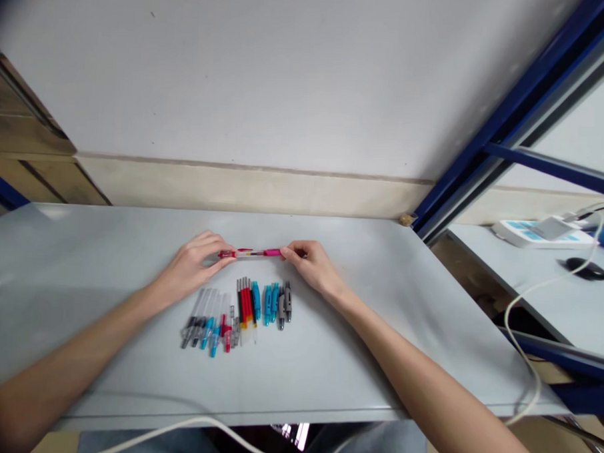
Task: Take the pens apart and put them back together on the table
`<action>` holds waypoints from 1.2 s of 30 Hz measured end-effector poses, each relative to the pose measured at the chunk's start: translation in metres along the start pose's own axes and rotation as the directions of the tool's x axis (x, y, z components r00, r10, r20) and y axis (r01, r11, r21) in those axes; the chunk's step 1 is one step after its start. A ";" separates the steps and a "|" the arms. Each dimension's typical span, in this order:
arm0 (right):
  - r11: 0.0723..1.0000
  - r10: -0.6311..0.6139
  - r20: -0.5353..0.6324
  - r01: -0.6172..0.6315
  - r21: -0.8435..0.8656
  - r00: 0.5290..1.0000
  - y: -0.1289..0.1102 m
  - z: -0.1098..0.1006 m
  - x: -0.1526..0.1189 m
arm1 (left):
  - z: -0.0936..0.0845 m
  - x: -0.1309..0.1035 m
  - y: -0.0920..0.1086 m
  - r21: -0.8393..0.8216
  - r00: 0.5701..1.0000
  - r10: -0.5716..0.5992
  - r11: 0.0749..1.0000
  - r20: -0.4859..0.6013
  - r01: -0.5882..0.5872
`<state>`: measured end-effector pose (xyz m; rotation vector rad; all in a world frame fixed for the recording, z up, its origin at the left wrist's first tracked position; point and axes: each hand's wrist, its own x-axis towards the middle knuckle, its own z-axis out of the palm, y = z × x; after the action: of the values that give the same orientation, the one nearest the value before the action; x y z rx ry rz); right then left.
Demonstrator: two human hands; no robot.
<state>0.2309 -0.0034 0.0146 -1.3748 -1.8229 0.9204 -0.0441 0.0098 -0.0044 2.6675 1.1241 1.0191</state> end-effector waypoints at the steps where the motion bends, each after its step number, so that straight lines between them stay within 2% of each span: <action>1: 1.000 0.001 0.010 -0.001 -0.005 1.000 0.000 -0.001 -0.001 | 0.000 -0.001 0.000 0.004 1.000 0.006 1.000 0.005 -0.006; 4: 1.000 0.011 0.041 -0.013 0.026 0.999 -0.002 0.000 -0.003 | 0.000 -0.002 0.001 0.031 0.999 0.041 0.999 0.003 -0.041; 9: 0.992 0.097 0.003 -0.097 0.080 0.995 0.001 0.000 -0.004 | -0.001 -0.002 0.008 0.082 0.993 0.114 0.990 -0.011 -0.113; 12: 0.997 0.025 0.066 -0.029 0.074 0.998 0.005 -0.005 -0.002 | 0.000 -0.001 0.010 0.066 0.996 0.080 0.995 -0.024 -0.079; 17: 0.992 -0.022 0.056 0.015 0.122 0.998 0.006 -0.005 0.001 | 0.001 0.000 0.010 0.025 0.999 0.047 0.999 -0.004 -0.047; 22: 0.996 -0.069 0.088 0.063 0.063 0.994 0.000 0.000 -0.002 | 0.001 -0.001 0.010 0.015 0.999 0.042 0.999 -0.013 -0.042; 27: 0.999 -0.043 0.095 0.040 0.030 0.995 -0.003 -0.001 -0.003 | 0.003 -0.001 0.008 0.038 0.998 0.063 0.997 0.011 -0.063; 31: 0.998 -0.040 0.074 0.043 -0.049 0.996 0.004 -0.003 0.000 | 0.006 0.001 0.005 0.031 0.999 0.030 0.999 0.036 -0.031; 36: 0.962 -0.185 -0.012 0.178 -0.205 0.983 0.018 -0.003 0.006 | 0.005 0.003 -0.003 0.013 0.997 -0.033 0.999 0.070 0.033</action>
<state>0.2413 0.0069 0.0015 -1.3064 -2.0255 0.6292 -0.0414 0.0147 -0.0079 2.6617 1.1598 0.9093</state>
